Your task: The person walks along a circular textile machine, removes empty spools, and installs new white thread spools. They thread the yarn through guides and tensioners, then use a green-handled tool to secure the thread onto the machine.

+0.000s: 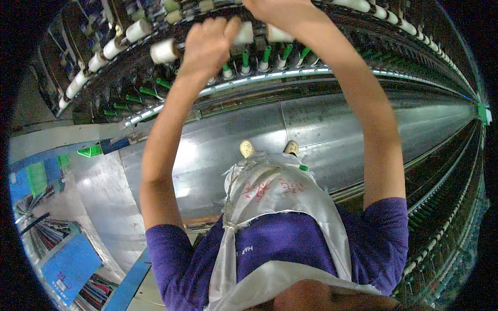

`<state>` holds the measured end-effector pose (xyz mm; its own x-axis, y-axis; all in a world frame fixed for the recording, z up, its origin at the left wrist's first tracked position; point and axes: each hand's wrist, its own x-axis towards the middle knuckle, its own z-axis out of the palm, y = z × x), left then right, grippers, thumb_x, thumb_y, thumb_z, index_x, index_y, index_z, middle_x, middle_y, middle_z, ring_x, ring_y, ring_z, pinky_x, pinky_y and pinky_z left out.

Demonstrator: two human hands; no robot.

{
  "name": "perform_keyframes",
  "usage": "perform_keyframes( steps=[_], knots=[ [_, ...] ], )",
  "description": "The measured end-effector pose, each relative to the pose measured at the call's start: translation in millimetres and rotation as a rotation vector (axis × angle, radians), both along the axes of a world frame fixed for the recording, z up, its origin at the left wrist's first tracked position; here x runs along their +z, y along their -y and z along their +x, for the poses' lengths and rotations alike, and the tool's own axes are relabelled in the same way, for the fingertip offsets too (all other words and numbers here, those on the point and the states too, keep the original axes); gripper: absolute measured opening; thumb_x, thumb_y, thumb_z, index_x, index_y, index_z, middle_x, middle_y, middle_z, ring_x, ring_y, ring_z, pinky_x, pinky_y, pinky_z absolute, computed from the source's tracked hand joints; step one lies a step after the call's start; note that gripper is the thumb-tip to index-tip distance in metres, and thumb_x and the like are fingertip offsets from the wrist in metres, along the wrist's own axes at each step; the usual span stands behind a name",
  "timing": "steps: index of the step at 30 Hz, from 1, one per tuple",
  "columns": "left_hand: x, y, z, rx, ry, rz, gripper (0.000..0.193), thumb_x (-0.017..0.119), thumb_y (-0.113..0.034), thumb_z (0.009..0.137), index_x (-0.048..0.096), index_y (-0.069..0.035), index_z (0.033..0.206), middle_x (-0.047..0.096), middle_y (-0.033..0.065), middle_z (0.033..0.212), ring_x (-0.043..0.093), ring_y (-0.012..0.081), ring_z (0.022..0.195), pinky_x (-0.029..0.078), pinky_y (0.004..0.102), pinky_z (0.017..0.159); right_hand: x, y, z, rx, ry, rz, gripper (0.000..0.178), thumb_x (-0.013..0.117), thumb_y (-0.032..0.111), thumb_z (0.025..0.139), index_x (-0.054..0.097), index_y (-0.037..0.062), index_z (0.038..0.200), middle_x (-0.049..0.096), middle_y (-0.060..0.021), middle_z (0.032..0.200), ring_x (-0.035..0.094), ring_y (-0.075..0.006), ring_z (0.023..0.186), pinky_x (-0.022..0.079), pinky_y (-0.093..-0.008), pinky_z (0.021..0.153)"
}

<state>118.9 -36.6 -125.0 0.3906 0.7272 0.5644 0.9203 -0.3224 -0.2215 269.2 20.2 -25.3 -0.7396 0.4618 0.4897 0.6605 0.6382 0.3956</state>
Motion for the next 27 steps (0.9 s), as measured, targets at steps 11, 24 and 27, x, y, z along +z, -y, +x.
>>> perform_keyframes(
  steps=[11,24,27],
  knots=[
    [25,-69,31,0.360,-0.062,0.068,0.061,0.064,-0.009,0.066,0.044,-0.012,0.123,0.052,0.0124,0.109,0.050,0.0321,0.103,0.039,0.0460,0.087,-296,135,408,-0.351,-0.093,-0.727,0.014,0.056,0.010,0.075,0.058,0.0014,0.086,0.055,-0.0181,0.096,0.047,-0.0398,0.102,0.037,-0.0523,0.089],
    [-372,80,235,0.756,0.263,-1.221,0.059,0.062,-0.016,0.081,0.035,-0.008,0.133,0.044,0.0125,0.130,0.046,0.0338,0.114,0.039,0.0438,0.092,-431,341,714,-1.109,-0.252,-1.513,0.017,0.056,0.017,0.076,0.063,0.0032,0.083,0.061,-0.0188,0.080,0.059,-0.0353,0.073,0.048,-0.0456,0.064],
    [-417,91,308,0.399,0.065,-1.642,0.055,0.061,-0.016,0.082,0.037,-0.008,0.131,0.046,0.0126,0.127,0.047,0.0328,0.112,0.040,0.0426,0.090,-407,254,772,-1.063,-0.463,-1.079,0.019,0.057,0.016,0.077,0.061,0.0026,0.090,0.061,-0.0178,0.080,0.059,-0.0345,0.077,0.049,-0.0443,0.067]
  ],
)
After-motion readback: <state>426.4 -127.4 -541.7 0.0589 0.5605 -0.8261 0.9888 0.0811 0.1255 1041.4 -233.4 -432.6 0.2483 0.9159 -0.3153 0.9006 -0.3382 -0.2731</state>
